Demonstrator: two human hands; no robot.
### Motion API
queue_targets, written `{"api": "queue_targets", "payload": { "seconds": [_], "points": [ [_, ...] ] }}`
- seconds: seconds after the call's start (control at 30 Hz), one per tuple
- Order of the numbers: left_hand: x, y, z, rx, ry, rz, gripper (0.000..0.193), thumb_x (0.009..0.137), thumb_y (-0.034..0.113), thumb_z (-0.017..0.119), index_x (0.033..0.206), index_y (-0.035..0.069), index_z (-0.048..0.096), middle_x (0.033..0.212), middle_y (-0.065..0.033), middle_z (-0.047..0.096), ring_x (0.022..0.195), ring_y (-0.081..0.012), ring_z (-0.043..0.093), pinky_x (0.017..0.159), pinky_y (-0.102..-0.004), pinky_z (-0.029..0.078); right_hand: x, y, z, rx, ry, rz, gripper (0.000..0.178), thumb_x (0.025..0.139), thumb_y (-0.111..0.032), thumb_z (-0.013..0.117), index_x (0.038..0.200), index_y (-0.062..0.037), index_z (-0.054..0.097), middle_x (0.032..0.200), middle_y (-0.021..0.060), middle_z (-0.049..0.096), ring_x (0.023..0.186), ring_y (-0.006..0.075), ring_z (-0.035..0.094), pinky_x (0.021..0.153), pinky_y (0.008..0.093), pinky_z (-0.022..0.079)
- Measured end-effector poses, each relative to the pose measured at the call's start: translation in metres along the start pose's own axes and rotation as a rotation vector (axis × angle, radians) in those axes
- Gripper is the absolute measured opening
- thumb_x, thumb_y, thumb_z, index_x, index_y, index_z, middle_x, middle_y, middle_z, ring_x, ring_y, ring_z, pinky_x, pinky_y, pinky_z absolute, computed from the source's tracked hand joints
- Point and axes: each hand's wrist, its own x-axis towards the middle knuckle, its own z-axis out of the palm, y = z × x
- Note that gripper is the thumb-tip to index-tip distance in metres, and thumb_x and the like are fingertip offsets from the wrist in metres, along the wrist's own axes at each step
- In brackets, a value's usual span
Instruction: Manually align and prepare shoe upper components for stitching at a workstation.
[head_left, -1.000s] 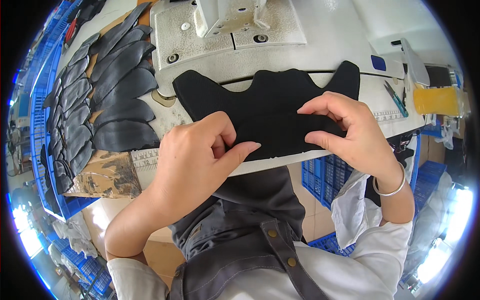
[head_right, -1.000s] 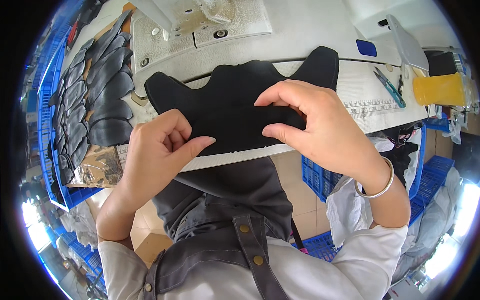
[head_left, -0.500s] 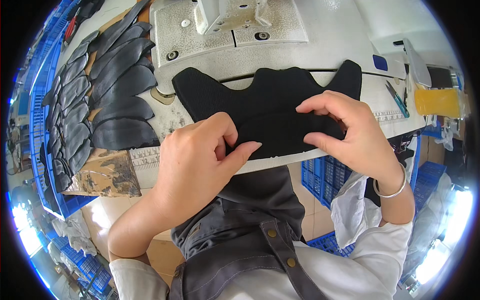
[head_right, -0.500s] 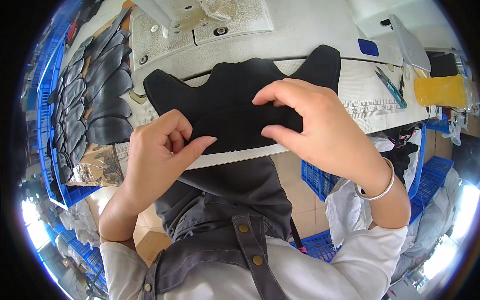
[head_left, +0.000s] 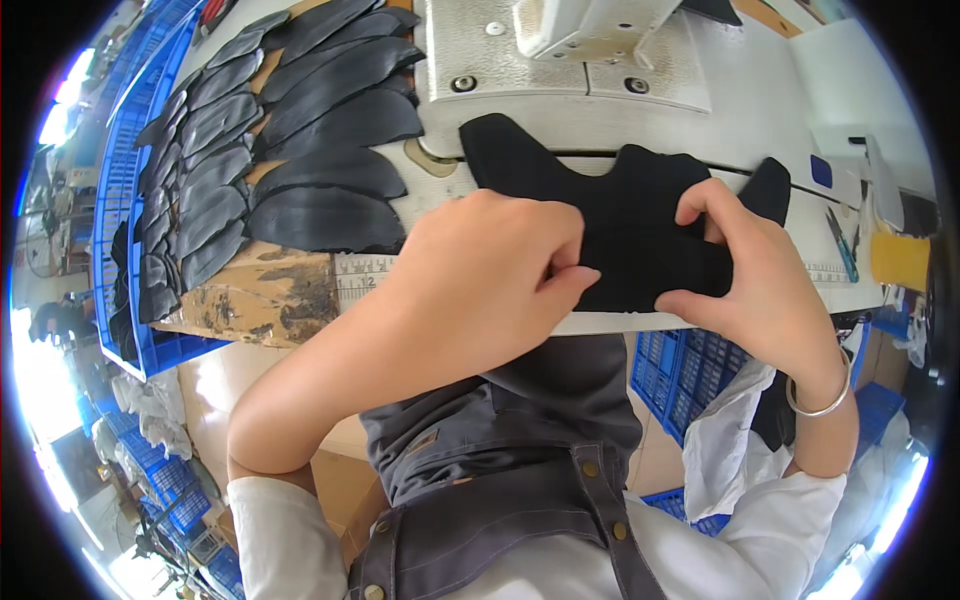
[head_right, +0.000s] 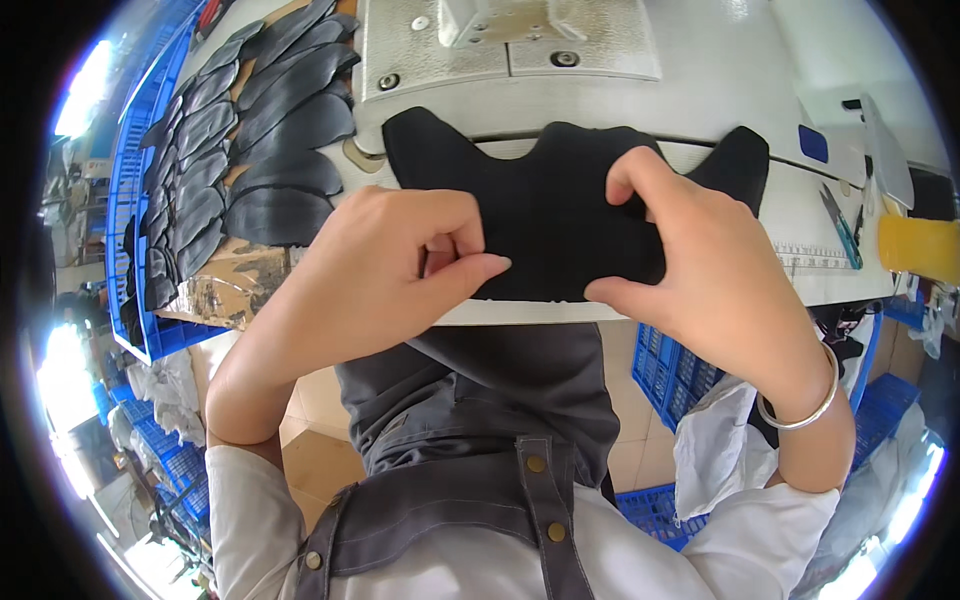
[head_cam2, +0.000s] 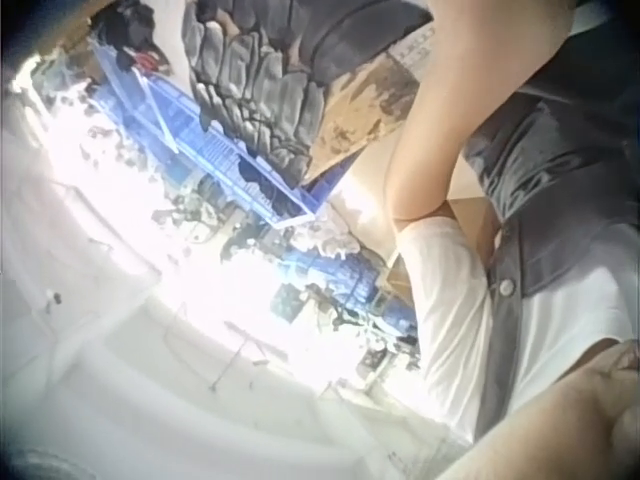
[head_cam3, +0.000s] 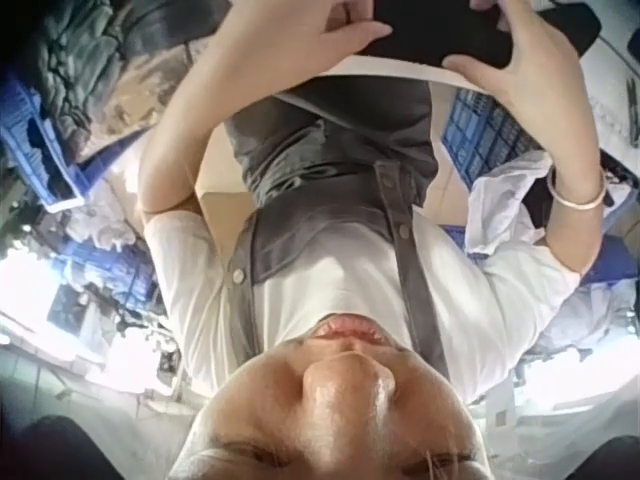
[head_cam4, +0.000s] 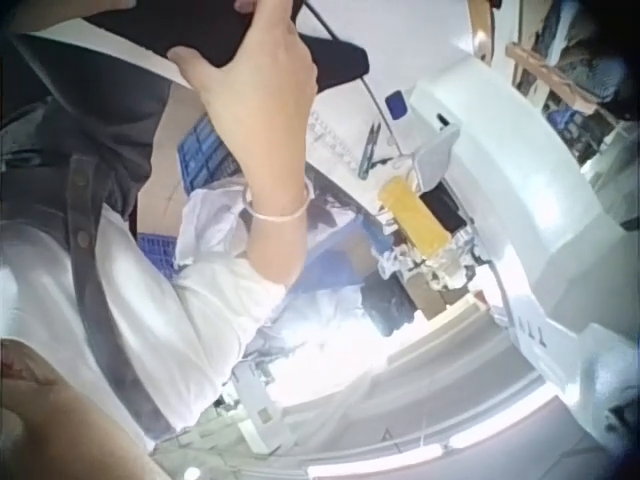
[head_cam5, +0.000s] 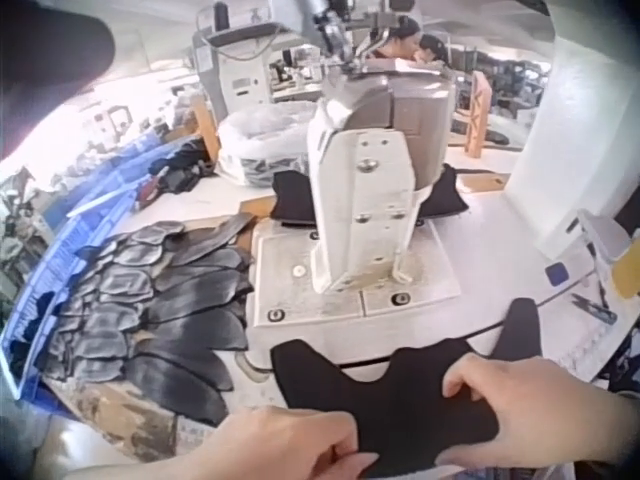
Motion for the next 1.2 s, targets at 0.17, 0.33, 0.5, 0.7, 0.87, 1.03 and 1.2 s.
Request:
{"api": "queue_targets", "payload": {
  "seconds": [0.17, 0.33, 0.5, 0.7, 0.87, 1.03, 1.2],
  "points": [
    [-0.001, -0.009, 0.006, 0.134, 0.095, 0.202, 0.02, 0.079, 0.011, 0.07, 0.068, 0.004, 0.055, 0.06, -0.0066, 0.053, 0.049, -0.0231, 0.051, 0.047, -0.0319, 0.04, 0.004, -0.01, -0.008, -0.025, -0.086, 0.131, 0.056, 0.057, -0.012, 0.081, 0.102, -0.0078, 0.046, 0.085, 0.0085, 0.05, 0.077, 0.0264, 0.046, 0.073, 0.0356, 0.041],
    [-0.009, -0.015, 0.012, 0.506, 0.354, 0.391, 0.015, 0.078, 0.009, 0.069, 0.072, 0.006, 0.056, 0.066, -0.0062, 0.054, 0.053, -0.024, 0.051, 0.047, -0.0318, 0.04, 0.002, 0.0, -0.002, -0.077, -0.006, -0.034, 0.053, 0.064, -0.014, 0.079, 0.103, -0.0078, 0.045, 0.082, 0.0123, 0.056, 0.074, 0.0335, 0.056, 0.066, 0.0403, 0.042],
    [-0.003, -0.015, 0.001, -0.017, 0.408, 0.175, 0.008, 0.08, 0.008, 0.07, 0.084, 0.005, 0.064, 0.07, -0.0011, 0.057, 0.054, -0.0105, 0.049, 0.048, -0.0255, 0.038, 0.005, -0.005, -0.005, -0.08, -0.024, -0.067, 0.053, 0.063, -0.013, 0.08, 0.103, -0.0074, 0.045, 0.087, 0.0138, 0.058, 0.081, 0.0356, 0.058, 0.07, 0.0408, 0.045],
    [0.015, -0.008, -0.005, -0.027, 0.027, 0.078, 0.02, 0.079, 0.018, 0.074, 0.081, 0.001, 0.064, 0.07, -0.0053, 0.059, 0.056, -0.0147, 0.053, 0.052, -0.0279, 0.042, 0.003, -0.011, -0.007, -0.061, -0.069, 0.051, 0.055, 0.062, -0.012, 0.081, 0.103, -0.0082, 0.045, 0.083, 0.014, 0.057, 0.078, 0.0363, 0.057, 0.068, 0.0408, 0.045],
    [0.02, -0.001, -0.014, -0.078, -0.206, -0.023, 0.025, 0.078, 0.019, 0.074, 0.073, -0.001, 0.062, 0.062, -0.0105, 0.059, 0.057, -0.0225, 0.058, 0.054, -0.0319, 0.045, 0.003, -0.007, -0.004, -0.089, -0.025, -0.016, 0.056, 0.062, -0.011, 0.082, 0.104, -0.0088, 0.044, 0.081, 0.0142, 0.056, 0.076, 0.036, 0.057, 0.068, 0.0407, 0.045],
    [0.023, -0.007, -0.01, -0.002, -0.146, 0.028, 0.023, 0.079, 0.019, 0.073, 0.074, -0.001, 0.062, 0.062, -0.0112, 0.06, 0.057, -0.0236, 0.059, 0.054, -0.0323, 0.045, 0.003, -0.009, -0.006, -0.101, -0.039, 0.012, 0.057, 0.062, -0.011, 0.082, 0.104, -0.009, 0.044, 0.081, 0.0143, 0.056, 0.076, 0.036, 0.057, 0.068, 0.0408, 0.045],
    [0.022, -0.011, -0.009, 0.036, -0.119, 0.065, 0.022, 0.079, 0.019, 0.072, 0.077, 0.0, 0.062, 0.062, -0.0111, 0.06, 0.057, -0.0244, 0.059, 0.055, -0.0333, 0.045, 0.003, -0.007, -0.004, -0.11, -0.009, -0.035, 0.056, 0.062, -0.011, 0.082, 0.103, -0.0089, 0.044, 0.079, 0.0144, 0.056, 0.076, 0.0355, 0.057, 0.068, 0.04, 0.045]
  ]
}}
